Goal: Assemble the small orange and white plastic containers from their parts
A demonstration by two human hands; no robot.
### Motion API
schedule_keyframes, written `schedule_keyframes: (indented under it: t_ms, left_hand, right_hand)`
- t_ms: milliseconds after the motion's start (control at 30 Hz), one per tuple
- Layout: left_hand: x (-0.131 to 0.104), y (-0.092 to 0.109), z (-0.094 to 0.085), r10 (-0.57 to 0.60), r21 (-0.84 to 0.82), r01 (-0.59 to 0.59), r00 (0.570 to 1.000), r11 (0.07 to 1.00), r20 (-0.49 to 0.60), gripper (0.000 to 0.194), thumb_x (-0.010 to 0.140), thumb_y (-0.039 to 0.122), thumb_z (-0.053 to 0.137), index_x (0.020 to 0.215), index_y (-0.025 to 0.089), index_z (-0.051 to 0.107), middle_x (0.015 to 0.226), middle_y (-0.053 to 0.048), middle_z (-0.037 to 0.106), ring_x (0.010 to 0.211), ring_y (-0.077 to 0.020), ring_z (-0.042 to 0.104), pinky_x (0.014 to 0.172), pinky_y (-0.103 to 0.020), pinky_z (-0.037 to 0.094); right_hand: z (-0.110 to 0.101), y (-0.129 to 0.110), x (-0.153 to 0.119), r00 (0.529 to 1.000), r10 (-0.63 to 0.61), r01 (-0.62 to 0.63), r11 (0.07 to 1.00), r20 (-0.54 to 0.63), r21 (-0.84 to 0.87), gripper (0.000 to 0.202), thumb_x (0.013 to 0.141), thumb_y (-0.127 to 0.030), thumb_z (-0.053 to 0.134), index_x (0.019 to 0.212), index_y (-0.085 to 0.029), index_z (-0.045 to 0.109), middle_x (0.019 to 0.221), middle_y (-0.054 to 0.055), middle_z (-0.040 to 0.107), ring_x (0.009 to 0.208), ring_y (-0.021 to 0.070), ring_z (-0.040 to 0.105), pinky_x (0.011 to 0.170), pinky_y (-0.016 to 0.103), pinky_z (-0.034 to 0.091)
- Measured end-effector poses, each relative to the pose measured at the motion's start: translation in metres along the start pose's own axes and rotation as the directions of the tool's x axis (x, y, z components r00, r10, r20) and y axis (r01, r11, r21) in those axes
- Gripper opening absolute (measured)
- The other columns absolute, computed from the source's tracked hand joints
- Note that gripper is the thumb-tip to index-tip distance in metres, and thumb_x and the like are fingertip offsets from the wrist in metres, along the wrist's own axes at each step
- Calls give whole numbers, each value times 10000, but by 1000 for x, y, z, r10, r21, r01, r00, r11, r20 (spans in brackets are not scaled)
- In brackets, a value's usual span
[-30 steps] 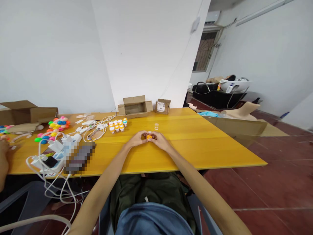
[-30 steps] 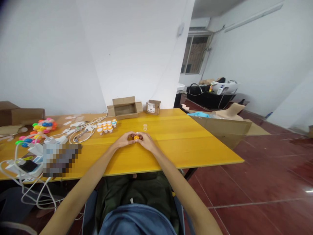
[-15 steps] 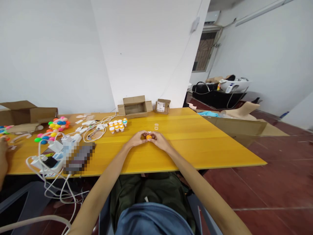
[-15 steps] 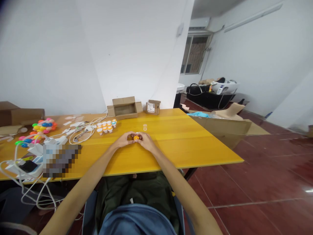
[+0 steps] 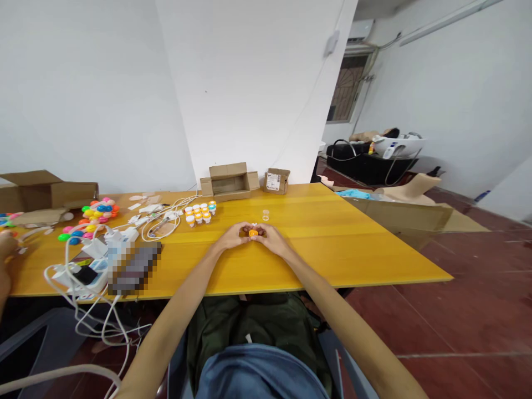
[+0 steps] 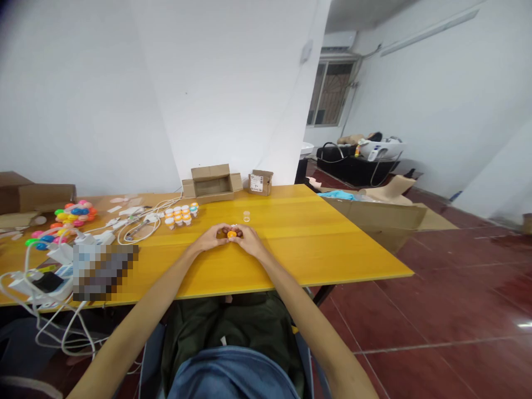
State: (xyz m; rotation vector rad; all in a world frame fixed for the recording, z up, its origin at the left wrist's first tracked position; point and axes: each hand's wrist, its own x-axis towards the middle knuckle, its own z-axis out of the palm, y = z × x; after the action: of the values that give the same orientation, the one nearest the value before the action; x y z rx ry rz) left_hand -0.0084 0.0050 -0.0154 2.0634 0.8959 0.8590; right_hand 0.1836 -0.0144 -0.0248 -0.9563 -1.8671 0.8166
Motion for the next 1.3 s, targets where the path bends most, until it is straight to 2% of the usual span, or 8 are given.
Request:
schedule_keyframes:
  t_ms: [500,800,1100,1300]
  left_hand:
    - [0,0,-1,13,10,-13,1000,1000,-2,347,732,221,754,1069,182,684,1078,-63,722,1010,-222,646,963,-379,489]
    - [1,-3,-1,-2,-13,2,1000,1000,-1,388,720,232,774,1094,186,686,1094,-60,726,1011,-217,644,954,-366,495]
    - [1,-3,0,-4,-53,4,1000,999,-2,392,732,293,794,1089,181,678,1102,-76,719,1027,-220,646,955,-364,492]
    - [0,-2,1,-1,-77,1,1000,997,6,403,742,321,788,1095,170,667,1077,-77,716,981,-209,649,933,-362,506]
  right_hand:
    - [0,10,2,1000,9,-9,1000,1,26,204,735,-253,709,932,-201,702,907,35,747,805,193,674,786,329,538]
    - [0,10,1,1000,-22,22,1000,3,14,209,766,-287,703,953,-195,707,883,34,739,770,189,657,759,328,542]
    - [0,8,1,1000,-28,28,999,-14,-23,193,772,-248,704,961,-207,710,985,53,744,888,210,679,863,363,533]
    - [0,3,0,998,-43,42,999,-41,-24,188,787,-263,697,966,-211,719,1004,63,753,913,217,685,868,364,534]
